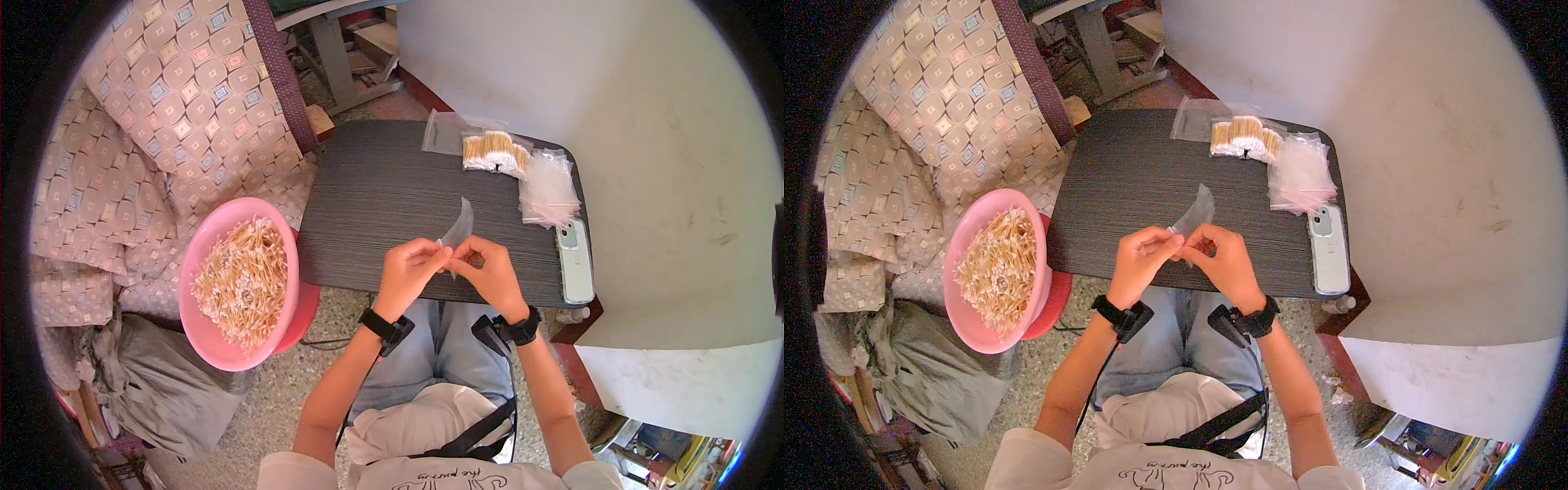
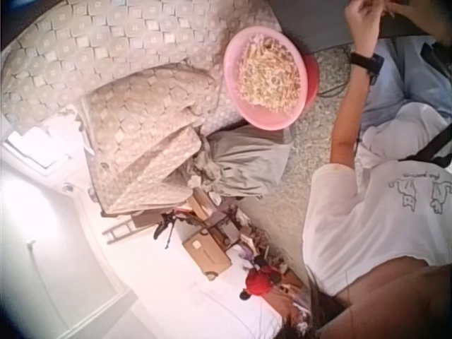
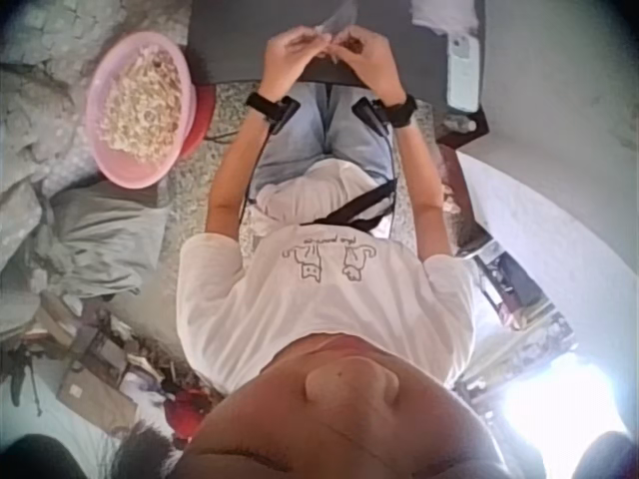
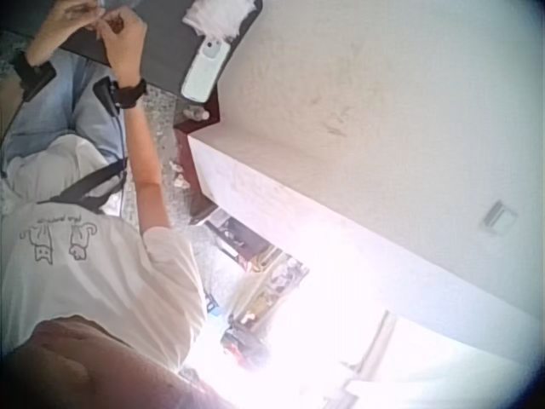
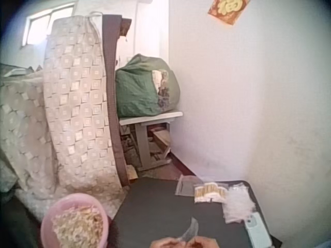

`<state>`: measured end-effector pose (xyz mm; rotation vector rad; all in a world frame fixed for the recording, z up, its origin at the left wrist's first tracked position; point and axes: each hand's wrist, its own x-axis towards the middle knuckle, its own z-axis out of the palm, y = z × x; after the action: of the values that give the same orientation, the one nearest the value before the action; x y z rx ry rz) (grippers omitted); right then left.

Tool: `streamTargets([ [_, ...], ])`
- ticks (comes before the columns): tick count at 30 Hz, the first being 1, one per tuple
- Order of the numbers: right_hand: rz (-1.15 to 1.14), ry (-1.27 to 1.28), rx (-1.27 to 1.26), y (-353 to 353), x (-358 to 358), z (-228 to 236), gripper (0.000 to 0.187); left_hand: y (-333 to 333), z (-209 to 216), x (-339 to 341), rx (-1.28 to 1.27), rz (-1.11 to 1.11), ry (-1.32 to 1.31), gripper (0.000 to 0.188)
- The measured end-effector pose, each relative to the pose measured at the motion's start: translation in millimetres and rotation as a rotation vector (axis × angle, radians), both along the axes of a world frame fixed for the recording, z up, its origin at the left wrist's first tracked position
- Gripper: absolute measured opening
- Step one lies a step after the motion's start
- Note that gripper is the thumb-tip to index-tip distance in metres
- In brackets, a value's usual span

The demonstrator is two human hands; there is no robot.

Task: The person fills a plastic bag with cotton swabs from a pink bowl, then arranges another bundle of swabs on the table before sliding them into a second bag.

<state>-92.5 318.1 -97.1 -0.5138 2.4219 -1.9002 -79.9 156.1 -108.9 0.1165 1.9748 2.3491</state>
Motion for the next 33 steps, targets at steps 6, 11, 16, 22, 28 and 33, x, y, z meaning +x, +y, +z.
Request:
streamTargets([
  [6, 0.1, -0.072, -0.143, 4, 1, -4, 0.016, -11, -4, 2, 0.016, -0.01, 0.029, 0.015],
  [11, -0.284, 0.554, 0.36, 6, 3, 1, 0.015, -3, 3, 9, -0.425, 0.132, 0.294, 0.012],
  [16, -0.284, 0.393, 0.164, -16, 13, 3, 0.027, 13, 7, 17, -0.313, 0.203, 0.33, 0.012],
  [22, -0.401, 0.6, 0.479, -3, 7, 3, 0.02, 13, -6, 14, -0.441, 0.248, 0.291, 0.022],
  [28, -0.533, 0.736, 0.674, 11, -5, 0, 0.022, -34, 17, 45, -0.577, 0.216, 0.339, 0.013],
  [33, -0.356, 0.484, 0.686, 22, -12, -24, 0.024, -133, 62, 65, -1.103, 0.514, 0.299, 0.015],
])
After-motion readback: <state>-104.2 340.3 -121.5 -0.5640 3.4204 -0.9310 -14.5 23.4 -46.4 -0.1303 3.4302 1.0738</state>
